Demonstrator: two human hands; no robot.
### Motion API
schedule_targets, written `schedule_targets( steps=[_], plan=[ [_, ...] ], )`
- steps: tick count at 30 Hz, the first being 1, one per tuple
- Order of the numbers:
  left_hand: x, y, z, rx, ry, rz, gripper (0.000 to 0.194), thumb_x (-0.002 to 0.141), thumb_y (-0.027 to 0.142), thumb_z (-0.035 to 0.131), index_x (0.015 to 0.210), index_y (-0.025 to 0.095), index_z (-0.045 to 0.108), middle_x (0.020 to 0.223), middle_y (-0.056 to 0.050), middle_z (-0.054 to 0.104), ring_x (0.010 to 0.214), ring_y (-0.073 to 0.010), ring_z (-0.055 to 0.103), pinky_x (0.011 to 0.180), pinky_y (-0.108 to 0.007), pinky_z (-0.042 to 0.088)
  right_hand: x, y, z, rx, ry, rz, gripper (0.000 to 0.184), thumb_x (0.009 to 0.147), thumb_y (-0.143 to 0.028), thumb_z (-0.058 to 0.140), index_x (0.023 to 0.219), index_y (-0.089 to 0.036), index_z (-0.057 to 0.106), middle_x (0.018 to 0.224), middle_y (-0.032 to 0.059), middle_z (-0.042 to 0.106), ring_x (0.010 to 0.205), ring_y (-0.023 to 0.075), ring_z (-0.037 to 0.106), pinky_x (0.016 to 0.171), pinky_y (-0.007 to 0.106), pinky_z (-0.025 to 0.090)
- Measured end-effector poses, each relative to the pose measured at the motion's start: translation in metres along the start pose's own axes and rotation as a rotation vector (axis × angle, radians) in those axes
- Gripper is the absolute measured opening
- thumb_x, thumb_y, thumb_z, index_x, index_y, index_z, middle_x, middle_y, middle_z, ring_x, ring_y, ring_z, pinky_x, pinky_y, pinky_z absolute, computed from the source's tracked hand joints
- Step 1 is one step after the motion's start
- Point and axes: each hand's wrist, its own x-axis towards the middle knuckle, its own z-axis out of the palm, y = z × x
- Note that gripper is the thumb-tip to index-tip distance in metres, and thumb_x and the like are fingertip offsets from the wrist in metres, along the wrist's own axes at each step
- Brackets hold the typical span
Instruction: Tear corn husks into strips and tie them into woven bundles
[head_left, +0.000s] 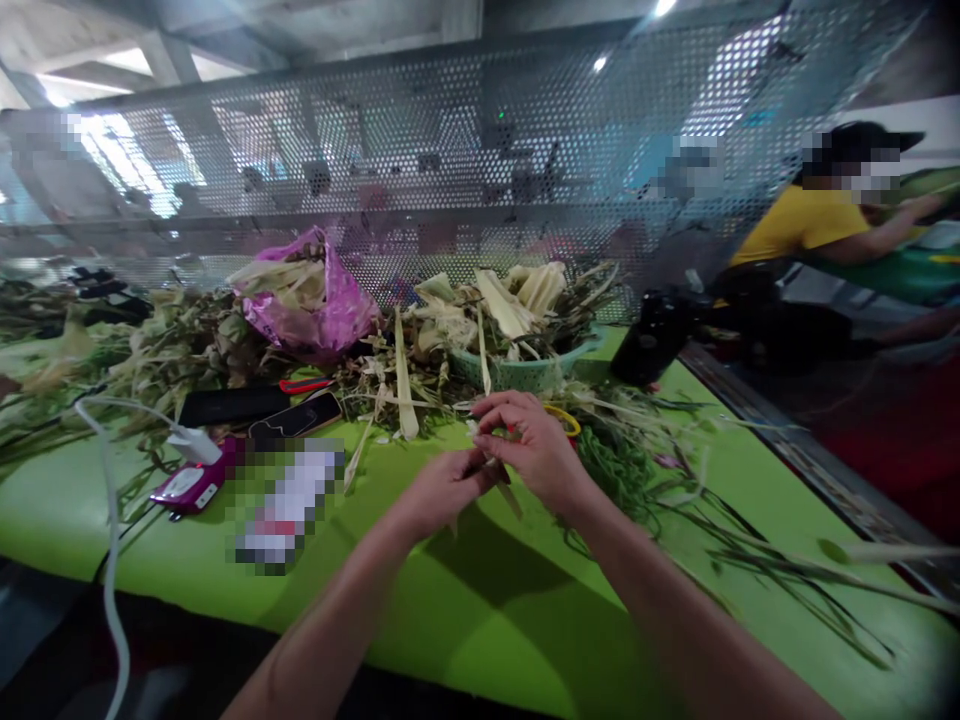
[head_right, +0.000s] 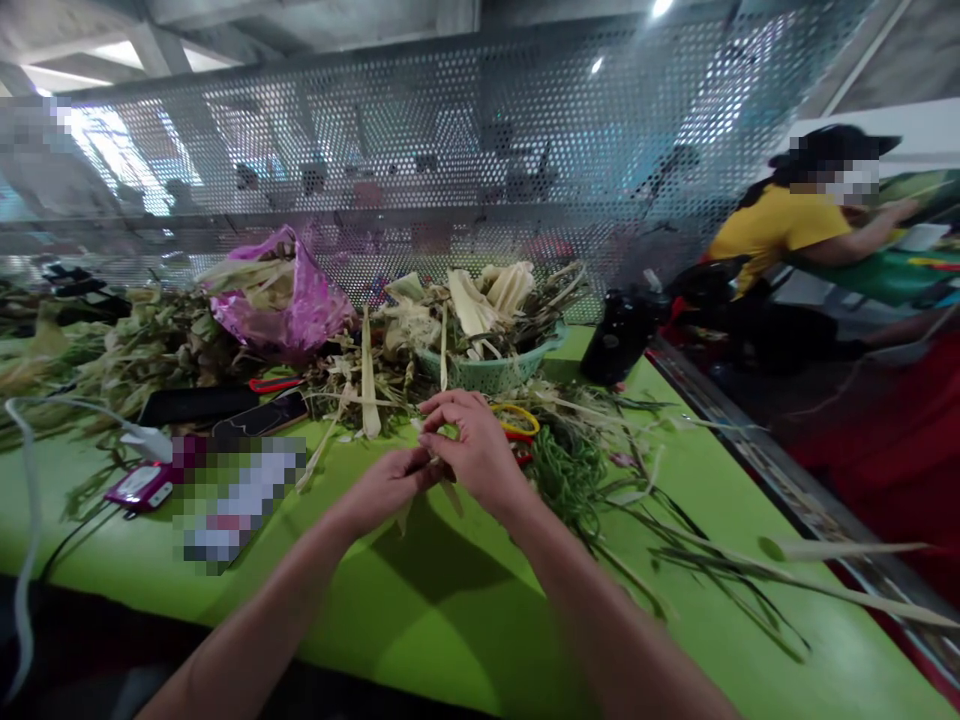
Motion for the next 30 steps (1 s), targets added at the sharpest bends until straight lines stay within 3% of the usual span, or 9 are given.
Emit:
schedule_targets(
  steps=[4,5,9,11,13,16,22,27,30],
  plan=[
    [0.001,0.000,0.003,-0.110,0.034,-0.030,0.024,0.083,0.038,0.057,0.085,0.015,0.064,0.079,-0.003,0.061,0.074,-0.0143,0.052,0.073,-0.027,0.040,0.001,0.000,0.000,-0.067,0.059,-0.044,0.007,0.078,-0.021,0.066,0.071,-0.022,0.064,0.095,0.0051,0.066,0.096,0.0232,0.056,0.088,0.040,0.039],
    [0.002,0.001,0.003,-0.177,0.074,-0.046,0.026,0.082,0.040,0.058,0.084,0.015,0.063,0.076,-0.002,0.060,0.071,-0.0134,0.051,0.071,-0.026,0.040,0.001,-0.001,-0.002,-0.110,0.096,-0.073,0.002,0.078,-0.022,0.066,0.076,-0.022,0.065,0.099,0.0056,0.066,0.099,0.0240,0.056,0.089,0.041,0.038],
    [0.003,0.004,-0.002,-0.496,0.341,-0.096,0.030,0.083,0.044,0.056,0.081,0.015,0.064,0.072,-0.004,0.063,0.067,-0.0139,0.055,0.069,-0.026,0.042,0.001,-0.008,-0.011,-0.252,0.307,-0.149,0.015,0.080,-0.025,0.065,0.095,-0.022,0.063,0.111,0.0074,0.061,0.107,0.0256,0.053,0.092,0.041,0.037],
    [0.004,0.003,-0.006,-0.646,0.420,-0.076,0.027,0.082,0.040,0.058,0.084,0.015,0.066,0.077,-0.006,0.066,0.072,-0.0157,0.059,0.073,-0.028,0.044,0.000,-0.010,-0.012,-0.231,0.273,-0.137,0.009,0.082,-0.026,0.064,0.089,-0.022,0.061,0.096,0.0055,0.063,0.094,0.0229,0.056,0.083,0.037,0.041],
    [0.006,0.002,-0.009,-0.739,0.441,-0.040,0.025,0.079,0.036,0.062,0.089,0.014,0.067,0.082,-0.006,0.069,0.074,-0.0159,0.060,0.076,-0.030,0.045,-0.002,-0.010,-0.007,-0.217,0.157,-0.122,0.007,0.083,-0.028,0.063,0.083,-0.021,0.060,0.083,0.0031,0.062,0.082,0.0204,0.056,0.075,0.033,0.042],
    [0.007,0.000,-0.010,-0.780,0.440,-0.004,0.028,0.076,0.035,0.067,0.094,0.015,0.069,0.088,-0.006,0.070,0.077,-0.0156,0.061,0.079,-0.030,0.045,-0.005,-0.010,0.002,-0.310,0.032,-0.131,0.011,0.082,-0.029,0.065,0.080,-0.020,0.059,0.080,0.0028,0.062,0.080,0.0201,0.054,0.073,0.032,0.040],
    [0.006,0.002,-0.006,-0.726,0.419,0.022,0.024,0.076,0.035,0.068,0.090,0.016,0.068,0.090,-0.005,0.068,0.082,-0.0151,0.060,0.084,-0.030,0.045,-0.008,-0.007,0.012,-0.621,0.015,-0.158,0.010,0.080,-0.025,0.065,0.078,-0.018,0.058,0.081,0.0049,0.063,0.081,0.0224,0.053,0.071,0.033,0.036],
    [0.005,0.002,-0.009,-0.588,0.472,0.025,0.023,0.079,0.038,0.065,0.085,0.016,0.066,0.085,-0.004,0.065,0.077,-0.0138,0.058,0.079,-0.028,0.045,-0.008,-0.006,0.010,-0.603,-0.012,-0.168,0.010,0.087,-0.022,0.057,0.077,-0.019,0.058,0.079,0.0042,0.064,0.077,0.0201,0.054,0.070,0.031,0.036],
    [0.006,0.000,-0.010,-0.582,0.561,-0.017,0.023,0.077,0.037,0.066,0.082,0.015,0.066,0.080,-0.004,0.064,0.073,-0.0131,0.056,0.071,-0.026,0.045,-0.008,-0.006,0.010,-0.592,-0.028,-0.169,0.010,0.089,-0.024,0.055,0.081,-0.019,0.058,0.079,0.0029,0.065,0.073,0.0185,0.055,0.068,0.029,0.036]
  ],
)
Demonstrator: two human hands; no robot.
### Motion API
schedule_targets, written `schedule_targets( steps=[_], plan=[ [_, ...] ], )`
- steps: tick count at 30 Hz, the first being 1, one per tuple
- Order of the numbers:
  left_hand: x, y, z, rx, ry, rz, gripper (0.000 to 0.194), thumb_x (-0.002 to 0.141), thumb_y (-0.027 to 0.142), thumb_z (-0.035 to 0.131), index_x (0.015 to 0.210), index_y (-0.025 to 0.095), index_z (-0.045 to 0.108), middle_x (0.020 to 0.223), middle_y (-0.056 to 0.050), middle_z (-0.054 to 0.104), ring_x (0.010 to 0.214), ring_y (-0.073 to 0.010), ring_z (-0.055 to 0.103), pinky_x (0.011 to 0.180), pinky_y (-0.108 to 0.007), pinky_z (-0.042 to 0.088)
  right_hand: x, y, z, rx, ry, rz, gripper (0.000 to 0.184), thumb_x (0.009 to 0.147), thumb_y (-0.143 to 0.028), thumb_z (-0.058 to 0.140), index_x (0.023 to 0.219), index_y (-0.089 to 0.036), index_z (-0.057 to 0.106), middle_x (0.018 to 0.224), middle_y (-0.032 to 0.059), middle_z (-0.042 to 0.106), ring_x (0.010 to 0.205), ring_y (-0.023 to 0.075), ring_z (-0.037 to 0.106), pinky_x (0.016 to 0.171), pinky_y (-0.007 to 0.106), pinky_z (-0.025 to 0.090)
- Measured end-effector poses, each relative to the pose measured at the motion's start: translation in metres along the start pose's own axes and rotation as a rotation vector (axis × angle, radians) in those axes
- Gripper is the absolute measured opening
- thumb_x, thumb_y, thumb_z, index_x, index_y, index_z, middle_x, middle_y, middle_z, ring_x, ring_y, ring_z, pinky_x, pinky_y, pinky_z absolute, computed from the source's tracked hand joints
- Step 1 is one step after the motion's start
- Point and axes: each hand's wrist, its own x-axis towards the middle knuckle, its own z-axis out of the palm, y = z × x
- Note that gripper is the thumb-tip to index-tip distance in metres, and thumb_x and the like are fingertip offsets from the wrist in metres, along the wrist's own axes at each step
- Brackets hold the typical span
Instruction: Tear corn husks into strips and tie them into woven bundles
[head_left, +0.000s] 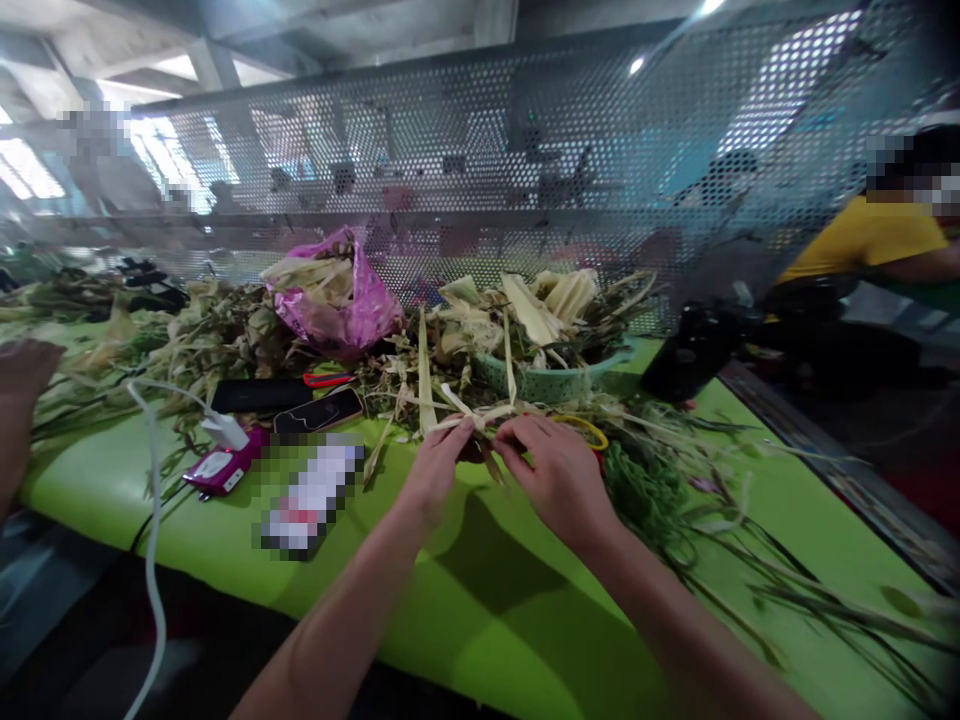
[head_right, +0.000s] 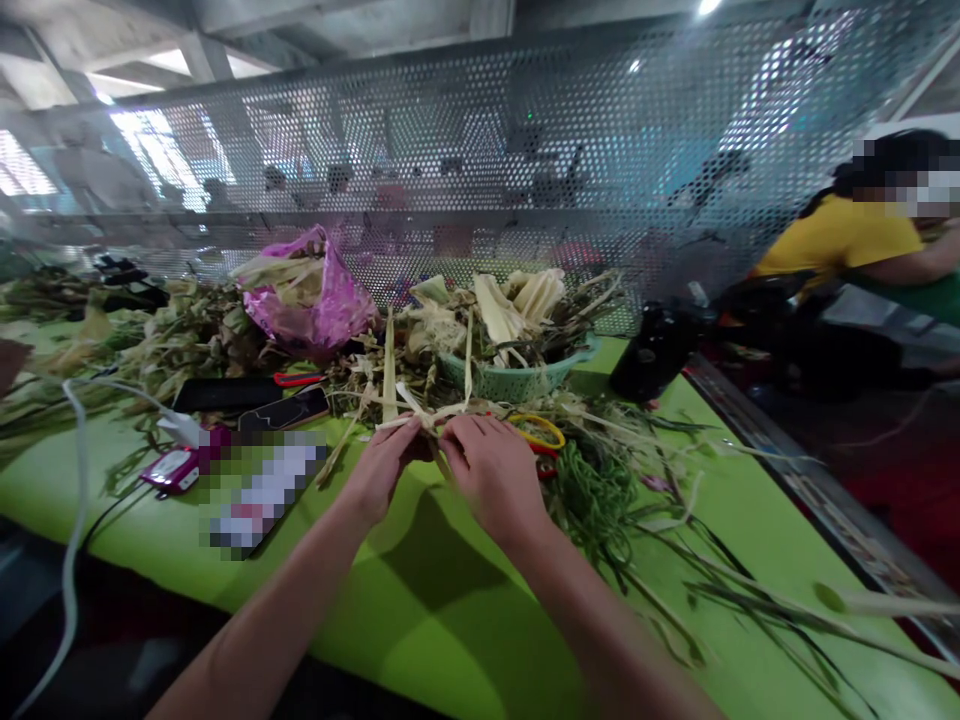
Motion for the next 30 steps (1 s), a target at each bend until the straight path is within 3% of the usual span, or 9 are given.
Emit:
schedule_targets(
  steps=[3,11,18,21,25,30],
  plan=[
    [0.001,-0.001,0.000,-0.094,0.061,-0.048,0.021,0.072,0.034,0.069,0.080,0.015,0.066,0.077,-0.003,0.064,0.069,-0.0119,0.056,0.067,-0.024,0.044,0.000,0.001,0.000,-0.045,-0.004,-0.042,0.012,0.091,-0.025,0.053,0.082,-0.020,0.058,0.079,0.0032,0.065,0.072,0.0187,0.055,0.068,0.030,0.036],
    [0.007,-0.002,-0.006,-0.160,-0.001,-0.084,0.025,0.069,0.037,0.070,0.070,0.012,0.066,0.062,0.001,0.055,0.055,-0.0086,0.047,0.055,-0.023,0.043,0.000,0.004,0.000,-0.107,-0.047,-0.112,0.015,0.092,-0.024,0.050,0.080,-0.018,0.058,0.075,0.0047,0.063,0.073,0.0199,0.056,0.069,0.030,0.036],
    [0.001,0.008,-0.007,-0.011,-0.135,-0.029,0.027,0.074,0.039,0.068,0.087,0.015,0.070,0.082,-0.004,0.064,0.072,-0.0116,0.054,0.072,-0.024,0.043,0.000,0.009,-0.001,-0.106,-0.017,-0.078,0.016,0.092,-0.024,0.049,0.080,-0.018,0.058,0.076,0.0052,0.063,0.073,0.0201,0.056,0.068,0.030,0.037],
    [0.000,0.013,-0.004,0.125,-0.194,0.023,0.025,0.070,0.039,0.072,0.079,0.015,0.068,0.073,-0.002,0.060,0.068,-0.0116,0.051,0.067,-0.025,0.040,0.000,0.010,-0.002,-0.116,-0.007,-0.090,0.018,0.092,-0.024,0.048,0.080,-0.018,0.060,0.076,0.0058,0.064,0.074,0.0203,0.057,0.068,0.030,0.036],
    [0.000,0.012,-0.002,0.209,-0.157,0.076,0.032,0.077,0.043,0.064,0.062,0.015,0.059,0.058,0.001,0.050,0.058,-0.0105,0.044,0.059,-0.025,0.033,0.000,0.007,-0.002,-0.098,-0.016,-0.128,0.018,0.092,-0.024,0.047,0.081,-0.018,0.061,0.075,0.0056,0.065,0.074,0.0201,0.057,0.070,0.031,0.036],
    [-0.001,0.003,-0.001,0.084,-0.109,0.073,0.033,0.081,0.045,0.060,0.067,0.015,0.059,0.057,0.002,0.047,0.055,-0.0084,0.040,0.055,-0.024,0.029,0.000,0.001,-0.002,-0.113,-0.028,-0.160,0.018,0.091,-0.021,0.047,0.078,-0.019,0.060,0.070,0.0048,0.064,0.069,0.0193,0.056,0.067,0.030,0.034]
  ],
)
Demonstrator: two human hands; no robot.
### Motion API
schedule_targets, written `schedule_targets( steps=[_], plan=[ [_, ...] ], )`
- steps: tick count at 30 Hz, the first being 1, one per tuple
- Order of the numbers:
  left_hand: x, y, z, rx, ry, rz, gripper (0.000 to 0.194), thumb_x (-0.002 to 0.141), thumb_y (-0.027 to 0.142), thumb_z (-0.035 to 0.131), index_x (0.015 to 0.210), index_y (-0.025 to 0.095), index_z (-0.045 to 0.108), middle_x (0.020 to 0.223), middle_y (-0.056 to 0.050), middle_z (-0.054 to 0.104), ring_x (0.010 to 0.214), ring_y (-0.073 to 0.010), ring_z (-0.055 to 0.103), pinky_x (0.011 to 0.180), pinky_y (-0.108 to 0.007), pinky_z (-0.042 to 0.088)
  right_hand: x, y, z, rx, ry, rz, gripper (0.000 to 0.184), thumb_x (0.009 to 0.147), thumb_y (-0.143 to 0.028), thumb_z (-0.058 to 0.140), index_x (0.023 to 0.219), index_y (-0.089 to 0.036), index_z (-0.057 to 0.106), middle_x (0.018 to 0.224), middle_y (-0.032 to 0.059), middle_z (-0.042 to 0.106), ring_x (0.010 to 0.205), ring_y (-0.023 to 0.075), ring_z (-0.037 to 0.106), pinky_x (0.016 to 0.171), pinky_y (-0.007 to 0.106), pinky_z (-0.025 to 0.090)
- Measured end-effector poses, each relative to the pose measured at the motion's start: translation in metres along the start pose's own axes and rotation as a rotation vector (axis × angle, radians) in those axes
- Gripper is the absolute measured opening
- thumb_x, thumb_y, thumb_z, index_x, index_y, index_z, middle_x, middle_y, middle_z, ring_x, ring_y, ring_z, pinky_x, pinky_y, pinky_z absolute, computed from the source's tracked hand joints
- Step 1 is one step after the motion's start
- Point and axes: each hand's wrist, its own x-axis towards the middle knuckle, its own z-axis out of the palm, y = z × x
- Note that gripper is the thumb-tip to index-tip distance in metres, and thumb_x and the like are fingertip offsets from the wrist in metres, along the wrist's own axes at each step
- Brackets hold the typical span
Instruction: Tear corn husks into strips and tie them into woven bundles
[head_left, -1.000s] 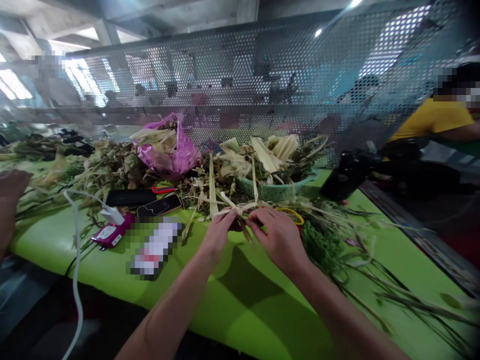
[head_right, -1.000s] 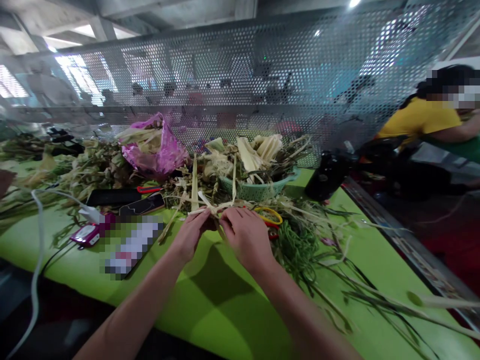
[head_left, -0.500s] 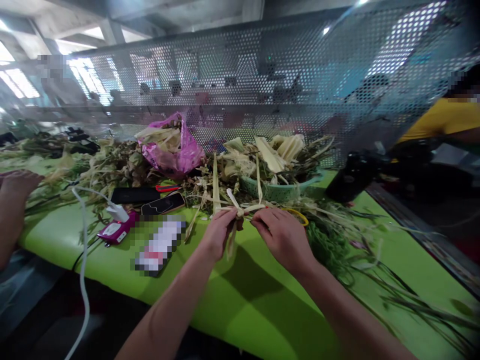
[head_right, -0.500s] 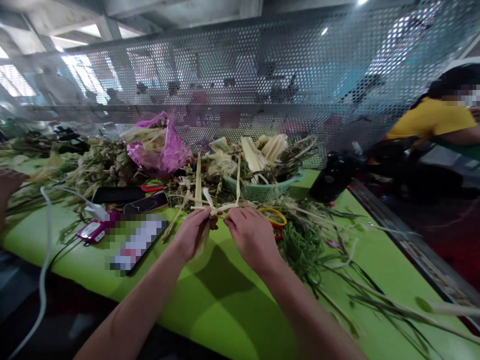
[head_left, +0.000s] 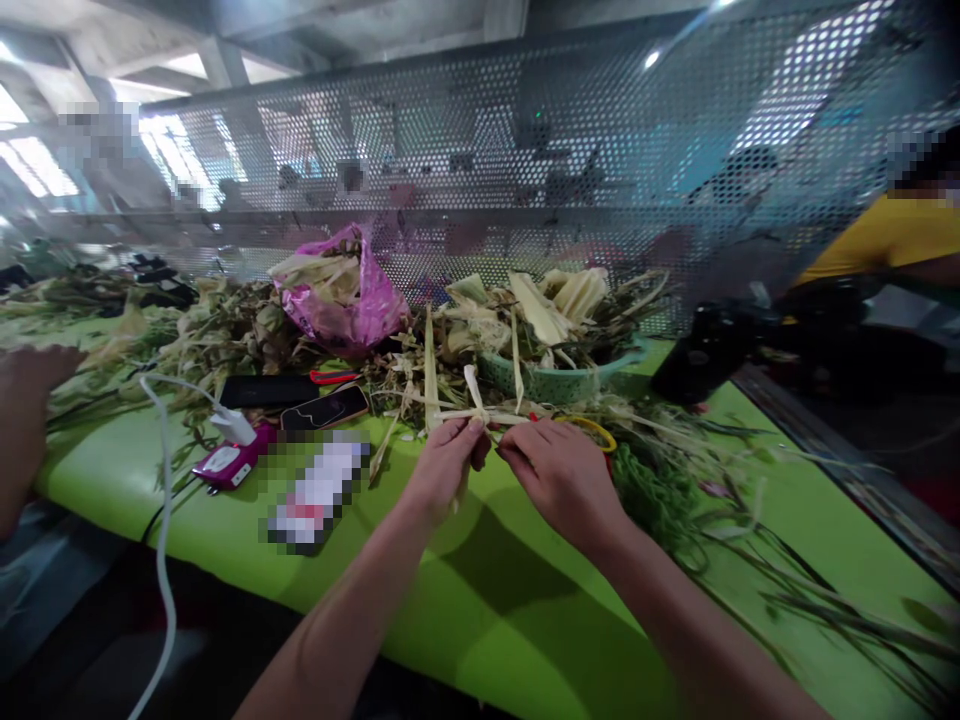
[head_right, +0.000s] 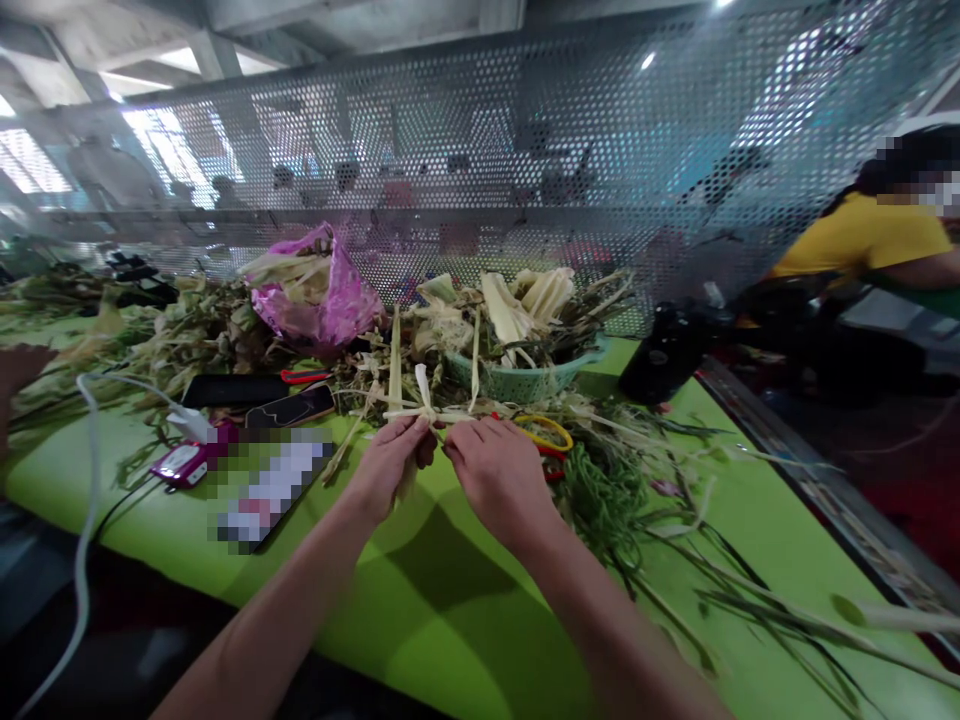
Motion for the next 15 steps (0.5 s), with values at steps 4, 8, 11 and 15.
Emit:
schedule_targets(
  steps=[4,8,11,15],
  plan=[
    [0.001,-0.001,-0.001,-0.175,0.048,-0.021,0.028,0.077,0.042,0.065,0.078,0.014,0.064,0.056,0.004,0.044,0.053,-0.0073,0.038,0.054,-0.023,0.030,0.000,-0.001,0.001,0.016,-0.029,0.016,0.019,0.090,-0.021,0.048,0.077,-0.018,0.061,0.070,0.0055,0.064,0.068,0.0191,0.055,0.066,0.030,0.033],
    [0.002,0.004,-0.006,-0.182,0.008,-0.056,0.026,0.077,0.039,0.067,0.077,0.013,0.064,0.057,0.003,0.047,0.055,-0.0071,0.041,0.055,-0.022,0.032,0.001,0.005,0.003,0.301,-0.083,0.184,0.018,0.089,-0.031,0.053,0.084,-0.020,0.065,0.075,0.0042,0.066,0.070,0.0187,0.057,0.065,0.029,0.037],
    [0.002,0.006,-0.008,-0.124,-0.031,-0.079,0.026,0.077,0.039,0.066,0.076,0.013,0.064,0.062,0.001,0.052,0.057,-0.0075,0.045,0.056,-0.022,0.034,0.003,0.008,0.006,0.699,-0.104,0.351,0.024,0.087,-0.039,0.055,0.097,-0.021,0.066,0.087,0.0035,0.069,0.077,0.0188,0.061,0.069,0.029,0.043],
    [-0.002,0.005,-0.003,-0.087,-0.124,-0.110,0.026,0.079,0.040,0.063,0.076,0.014,0.062,0.063,0.001,0.052,0.057,-0.0084,0.045,0.057,-0.023,0.036,0.005,0.006,0.010,1.071,0.016,0.589,0.022,0.082,-0.040,0.059,0.083,-0.019,0.066,0.080,0.0027,0.067,0.075,0.0178,0.058,0.070,0.029,0.044]
  ],
)
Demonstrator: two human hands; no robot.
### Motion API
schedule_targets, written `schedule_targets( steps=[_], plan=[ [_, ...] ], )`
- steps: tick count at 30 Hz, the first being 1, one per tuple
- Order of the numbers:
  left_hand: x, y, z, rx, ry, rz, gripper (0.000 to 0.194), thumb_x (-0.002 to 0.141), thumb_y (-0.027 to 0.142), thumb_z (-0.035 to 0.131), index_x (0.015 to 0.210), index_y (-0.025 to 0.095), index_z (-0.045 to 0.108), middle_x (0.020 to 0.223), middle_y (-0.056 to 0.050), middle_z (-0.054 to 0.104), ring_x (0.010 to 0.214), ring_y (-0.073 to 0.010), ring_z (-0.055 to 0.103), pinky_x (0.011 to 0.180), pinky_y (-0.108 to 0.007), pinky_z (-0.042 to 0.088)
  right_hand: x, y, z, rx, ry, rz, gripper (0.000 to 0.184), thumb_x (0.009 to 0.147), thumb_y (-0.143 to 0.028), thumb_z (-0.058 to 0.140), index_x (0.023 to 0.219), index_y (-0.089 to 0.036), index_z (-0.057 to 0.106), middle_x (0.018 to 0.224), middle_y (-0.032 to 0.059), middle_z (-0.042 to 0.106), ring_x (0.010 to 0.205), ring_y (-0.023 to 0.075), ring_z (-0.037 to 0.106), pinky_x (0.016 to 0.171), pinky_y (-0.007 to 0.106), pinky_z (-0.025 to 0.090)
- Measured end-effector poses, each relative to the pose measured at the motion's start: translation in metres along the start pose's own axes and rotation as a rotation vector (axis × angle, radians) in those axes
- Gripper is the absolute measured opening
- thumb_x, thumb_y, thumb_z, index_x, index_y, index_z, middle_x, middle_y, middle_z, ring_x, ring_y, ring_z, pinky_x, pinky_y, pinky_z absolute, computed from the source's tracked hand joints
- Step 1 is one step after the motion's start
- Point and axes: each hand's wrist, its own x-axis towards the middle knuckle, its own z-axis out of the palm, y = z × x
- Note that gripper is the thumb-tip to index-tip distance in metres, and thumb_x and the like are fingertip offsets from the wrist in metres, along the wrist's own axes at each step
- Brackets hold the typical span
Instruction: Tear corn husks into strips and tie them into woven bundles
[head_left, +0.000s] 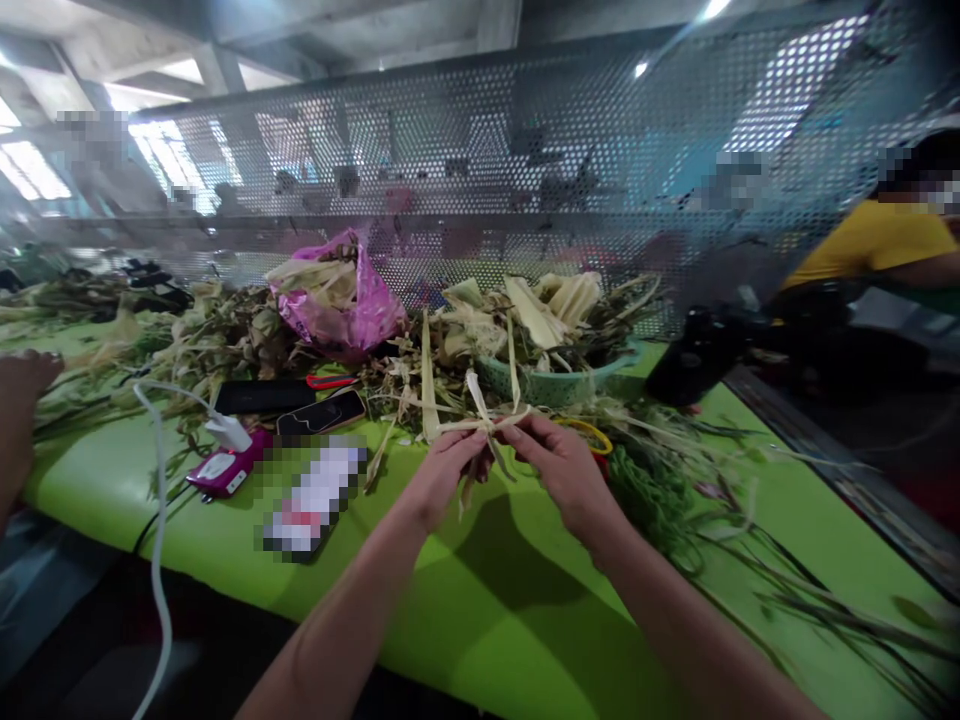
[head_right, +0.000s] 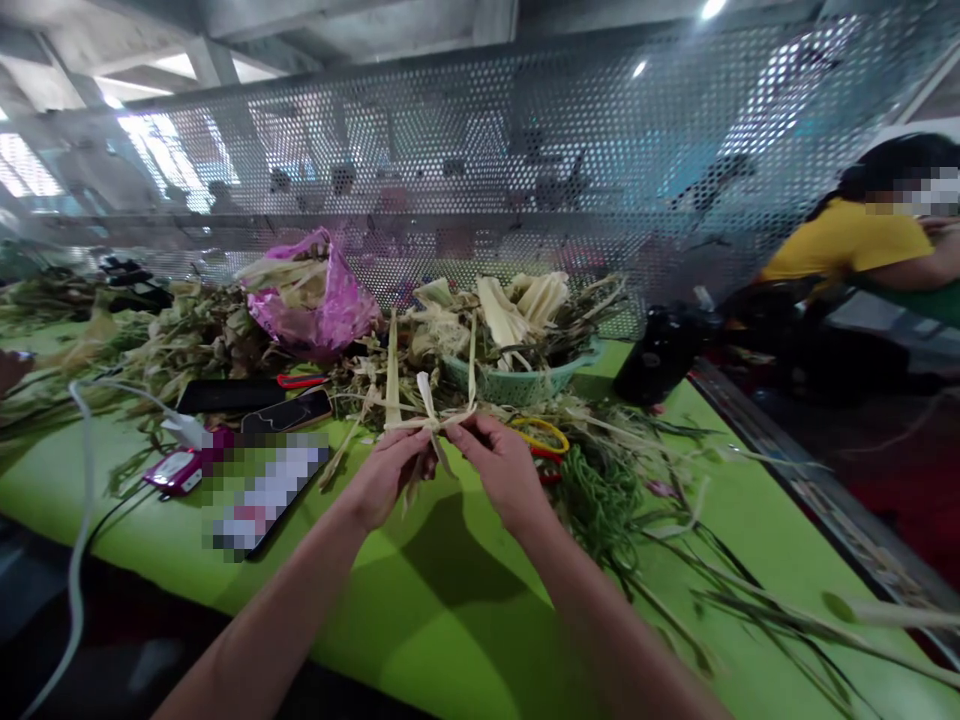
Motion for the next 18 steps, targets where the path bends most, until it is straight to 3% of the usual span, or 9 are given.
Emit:
schedule_targets(
  steps=[6,11,18],
  plan=[
    [-0.005,-0.002,0.006,-0.013,-0.010,-0.031,0.034,0.081,0.049,0.058,0.078,0.016,0.058,0.058,0.005,0.040,0.052,-0.0071,0.035,0.053,-0.023,0.031,-0.003,0.004,0.004,0.271,0.146,0.098,0.023,0.072,-0.040,0.070,0.074,-0.018,0.062,0.071,0.0017,0.062,0.060,0.0122,0.044,0.058,0.026,0.037],
    [-0.005,-0.005,0.010,-0.013,-0.030,-0.009,0.038,0.081,0.053,0.057,0.075,0.016,0.055,0.054,0.006,0.036,0.048,-0.0059,0.028,0.048,-0.022,0.023,-0.003,0.006,0.004,0.361,0.190,0.107,0.024,0.071,-0.039,0.071,0.068,-0.019,0.057,0.061,-0.0022,0.051,0.055,0.0115,0.042,0.053,0.025,0.036],
    [-0.005,-0.004,0.011,-0.057,-0.062,-0.010,0.032,0.080,0.047,0.062,0.077,0.016,0.054,0.054,0.007,0.034,0.048,-0.0057,0.027,0.047,-0.021,0.020,0.000,0.008,0.001,0.351,0.226,0.098,0.022,0.071,-0.034,0.071,0.066,-0.018,0.057,0.063,-0.0021,0.053,0.057,0.0110,0.044,0.056,0.024,0.036]
  ],
)
